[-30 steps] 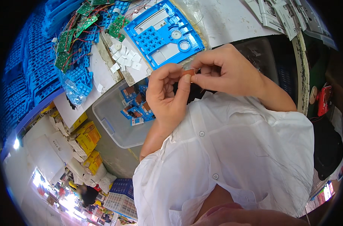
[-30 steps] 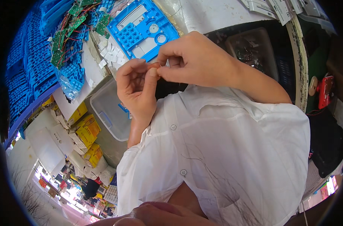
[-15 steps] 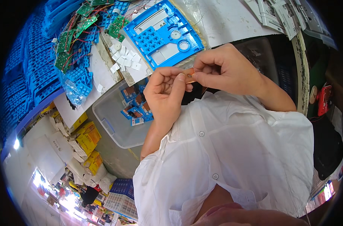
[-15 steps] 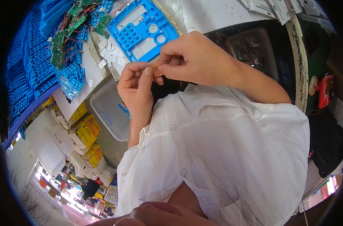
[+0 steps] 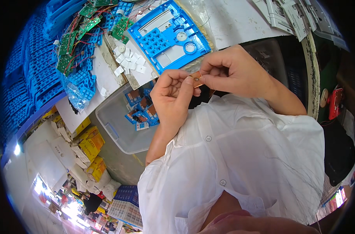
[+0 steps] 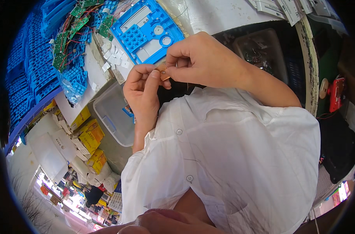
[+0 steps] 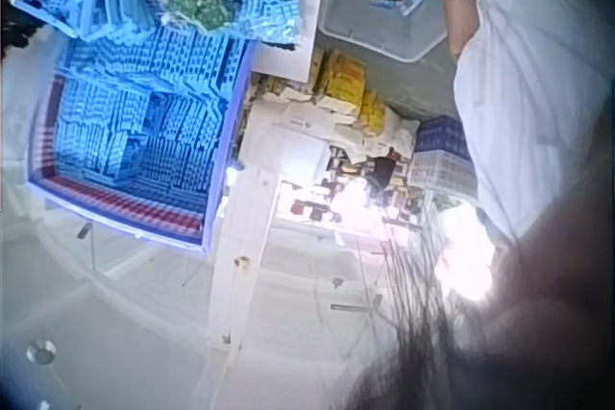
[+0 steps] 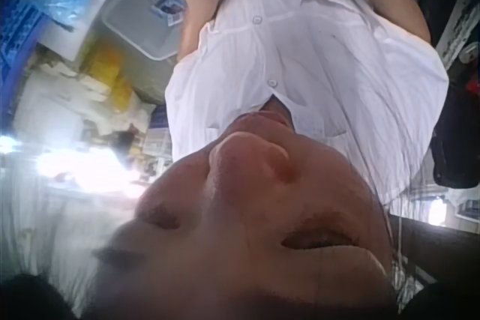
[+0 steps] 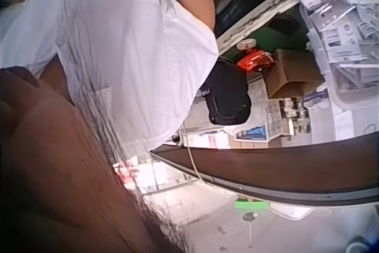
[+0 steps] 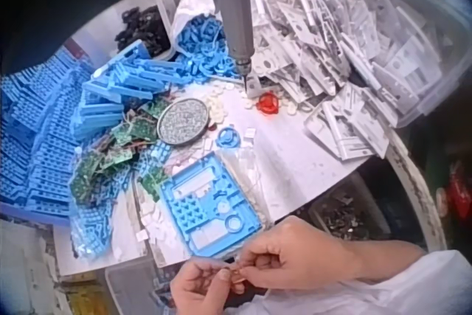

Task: Assembling electronic components and wires into a blue plastic housing using glue.

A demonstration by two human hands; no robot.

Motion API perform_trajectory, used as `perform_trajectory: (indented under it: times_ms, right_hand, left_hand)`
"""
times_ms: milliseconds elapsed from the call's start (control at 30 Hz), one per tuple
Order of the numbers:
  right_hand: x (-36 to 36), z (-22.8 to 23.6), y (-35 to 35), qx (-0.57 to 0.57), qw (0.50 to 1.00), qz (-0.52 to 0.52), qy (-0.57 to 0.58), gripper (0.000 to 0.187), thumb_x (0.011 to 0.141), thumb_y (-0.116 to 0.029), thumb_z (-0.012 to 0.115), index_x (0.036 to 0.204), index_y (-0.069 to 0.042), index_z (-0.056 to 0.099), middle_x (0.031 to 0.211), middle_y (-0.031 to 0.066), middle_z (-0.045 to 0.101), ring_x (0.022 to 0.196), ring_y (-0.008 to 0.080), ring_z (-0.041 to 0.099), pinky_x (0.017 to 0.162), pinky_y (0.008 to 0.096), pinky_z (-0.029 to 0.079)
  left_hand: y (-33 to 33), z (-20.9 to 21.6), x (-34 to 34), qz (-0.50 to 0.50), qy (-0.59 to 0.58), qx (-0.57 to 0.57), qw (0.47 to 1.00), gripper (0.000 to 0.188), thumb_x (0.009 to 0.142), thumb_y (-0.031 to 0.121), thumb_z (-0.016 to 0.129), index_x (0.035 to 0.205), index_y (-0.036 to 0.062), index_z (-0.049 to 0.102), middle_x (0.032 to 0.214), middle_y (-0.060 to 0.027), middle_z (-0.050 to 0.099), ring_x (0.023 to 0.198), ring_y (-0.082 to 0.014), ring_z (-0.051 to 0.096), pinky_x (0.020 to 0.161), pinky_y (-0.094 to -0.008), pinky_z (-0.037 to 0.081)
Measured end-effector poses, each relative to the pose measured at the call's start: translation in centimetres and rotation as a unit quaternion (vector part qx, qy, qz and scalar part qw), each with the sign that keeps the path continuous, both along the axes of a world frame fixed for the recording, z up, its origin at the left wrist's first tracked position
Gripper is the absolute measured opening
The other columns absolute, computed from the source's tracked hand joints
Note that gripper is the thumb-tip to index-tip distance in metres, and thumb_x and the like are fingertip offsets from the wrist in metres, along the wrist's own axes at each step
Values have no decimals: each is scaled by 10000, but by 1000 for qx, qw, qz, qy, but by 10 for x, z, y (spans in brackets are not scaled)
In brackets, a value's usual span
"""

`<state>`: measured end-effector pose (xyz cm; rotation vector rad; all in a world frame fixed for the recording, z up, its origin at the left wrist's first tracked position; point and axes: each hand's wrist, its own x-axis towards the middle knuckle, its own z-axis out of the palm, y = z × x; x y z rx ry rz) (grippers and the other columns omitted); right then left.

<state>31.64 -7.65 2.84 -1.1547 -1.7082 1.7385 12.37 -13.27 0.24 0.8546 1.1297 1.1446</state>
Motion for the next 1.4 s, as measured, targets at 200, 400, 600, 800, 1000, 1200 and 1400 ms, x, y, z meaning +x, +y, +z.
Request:
perform_trajectory:
  times_ms: [200, 400, 600, 800, 1000, 1200, 1400]
  right_hand:
    - [3, 0, 0, -4, 1000, -2, -4, 155, 827, -128, 702, 782, 16, 666, 596, 34, 606, 539, 58, 517, 507, 230, 405]
    - [6, 1, -4, 34, 999, -9, -25, 135, 791, -118, 719, 756, 3, 669, 594, 46, 613, 519, 92, 530, 505, 249, 428]
    - [1, 6, -9, 77, 996, -17, -31, 159, 761, -146, 714, 710, -8, 654, 611, 91, 639, 505, 168, 570, 509, 287, 455]
    - [-1, 4, -8, 95, 995, -21, -24, 177, 759, -153, 699, 674, -14, 629, 626, 120, 644, 525, 212, 593, 524, 312, 468]
    - [-2, 5, -7, 98, 994, -11, -37, 172, 753, -148, 694, 667, -17, 623, 626, 123, 642, 532, 227, 601, 528, 316, 470]
    - [-3, 4, -7, 101, 994, -14, -39, 172, 754, -145, 689, 658, -21, 618, 621, 115, 640, 531, 233, 602, 528, 317, 473]
    - [-5, 3, -8, 98, 995, -22, -25, 154, 753, -135, 688, 674, -20, 623, 631, 98, 649, 533, 208, 604, 530, 306, 475]
  left_hand:
    - [0, 3, 1, -29, 6, -33, 999, 50, 962, 12, 585, 936, -30, 590, 816, -99, 687, 654, -75, 627, 588, -198, 513]
    - [-3, 2, 6, -9, 81, 2, 997, 93, 969, 61, 580, 895, 7, 592, 792, -75, 679, 607, -77, 575, 564, -205, 459]
    - [-5, -1, 10, 7, 104, 64, 993, 120, 968, 56, 578, 855, 18, 584, 771, -42, 659, 605, -52, 536, 552, -192, 421]
    - [-5, 3, 9, 8, 74, 49, 996, 104, 963, 26, 596, 865, 0, 574, 779, -54, 652, 638, -51, 573, 586, -191, 460]
    - [-5, 1, 9, 7, 82, 58, 995, 116, 964, 42, 595, 854, 10, 575, 769, -43, 646, 630, -50, 556, 578, -193, 443]
    - [-5, 1, 9, 10, 112, 71, 991, 145, 972, 66, 588, 833, 31, 568, 736, -22, 633, 614, -57, 538, 573, -199, 427]
    - [-5, 1, 7, 7, 108, 63, 992, 143, 971, 69, 587, 834, 31, 569, 737, -21, 634, 612, -54, 537, 569, -195, 420]
